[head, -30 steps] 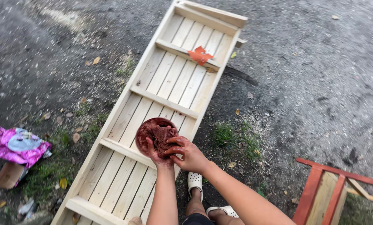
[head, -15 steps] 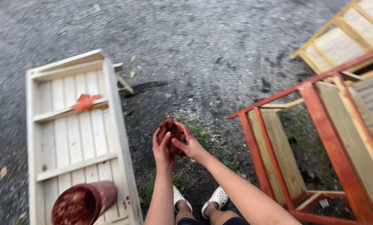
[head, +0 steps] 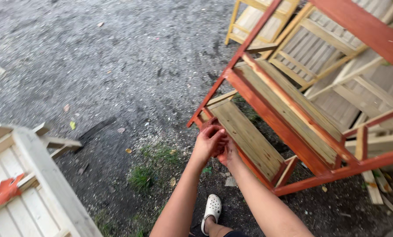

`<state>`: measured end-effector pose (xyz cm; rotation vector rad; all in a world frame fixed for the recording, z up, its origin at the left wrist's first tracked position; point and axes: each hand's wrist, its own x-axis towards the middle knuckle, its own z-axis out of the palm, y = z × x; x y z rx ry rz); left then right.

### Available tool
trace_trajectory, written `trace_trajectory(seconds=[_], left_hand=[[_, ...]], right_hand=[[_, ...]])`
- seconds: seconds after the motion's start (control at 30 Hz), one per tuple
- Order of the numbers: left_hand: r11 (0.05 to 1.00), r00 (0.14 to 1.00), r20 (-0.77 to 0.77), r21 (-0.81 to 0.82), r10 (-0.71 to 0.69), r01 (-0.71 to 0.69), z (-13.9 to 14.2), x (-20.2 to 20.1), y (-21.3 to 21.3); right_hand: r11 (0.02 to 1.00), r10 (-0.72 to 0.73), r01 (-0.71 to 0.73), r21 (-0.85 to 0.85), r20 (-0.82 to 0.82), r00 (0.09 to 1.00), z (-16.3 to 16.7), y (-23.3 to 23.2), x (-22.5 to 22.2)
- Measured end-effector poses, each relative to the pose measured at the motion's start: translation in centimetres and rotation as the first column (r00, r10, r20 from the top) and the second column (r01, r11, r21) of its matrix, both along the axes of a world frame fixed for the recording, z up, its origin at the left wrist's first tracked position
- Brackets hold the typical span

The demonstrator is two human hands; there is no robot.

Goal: The person applies reddish-brown stain to a wooden shelving unit using a cloth. They wipe the stain across shelves and frame members, then dip the cloth into a container to reload stain and continue applying it to additional sections.

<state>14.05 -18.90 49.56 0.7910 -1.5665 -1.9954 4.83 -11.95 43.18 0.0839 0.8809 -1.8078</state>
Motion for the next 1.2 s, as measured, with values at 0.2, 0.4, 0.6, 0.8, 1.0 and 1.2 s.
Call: trace_trajectory(seconds=[0.2,0.4,0.6,0.8,1.0,1.2], left_hand=[[0.971,0.953,0.290,-0.240,0.083,-0.012,0.1,-7.7,3.5],[0.688,0.993,0.111,-0.724,0.038,0.055,-4.1,-12.5,6.8],[0.922,0.931,-0.051,-0.166,-0.362,0.349,-8.6,-16.8,7.9],[0.789,0.909,-0.034,0.484,-0.416,0.379,-15.4,-20.5,9.6],[0.952,0.953,-0.152,0.123,-0.261,0.280,-21.2,-23.4,15.7],[0.904,0.994,-0.084,-0.427,-0.068,0.025,-21.1,-26.6,25.0]], right_hand=[[0.980,0.031,-0.042,-0.195,-0.061,0.998,0.5,5.7,-5.7],[0.946,-0.304,0.312,0.091,-0.097,0.948,0.9,11.1,-9.2],[0.910,-0.402,0.415,-0.003,-0.251,0.880,-3.0,14.6,-11.9],[0.887,-0.274,0.442,0.136,-0.616,0.738,-8.0,18.8,-15.0],[0.669,-0.475,0.715,0.201,-0.624,0.621,-12.0,22.1,-13.6],[0.441,-0.600,0.877,0.190,-0.665,0.446,-12.3,27.9,-12.4]])
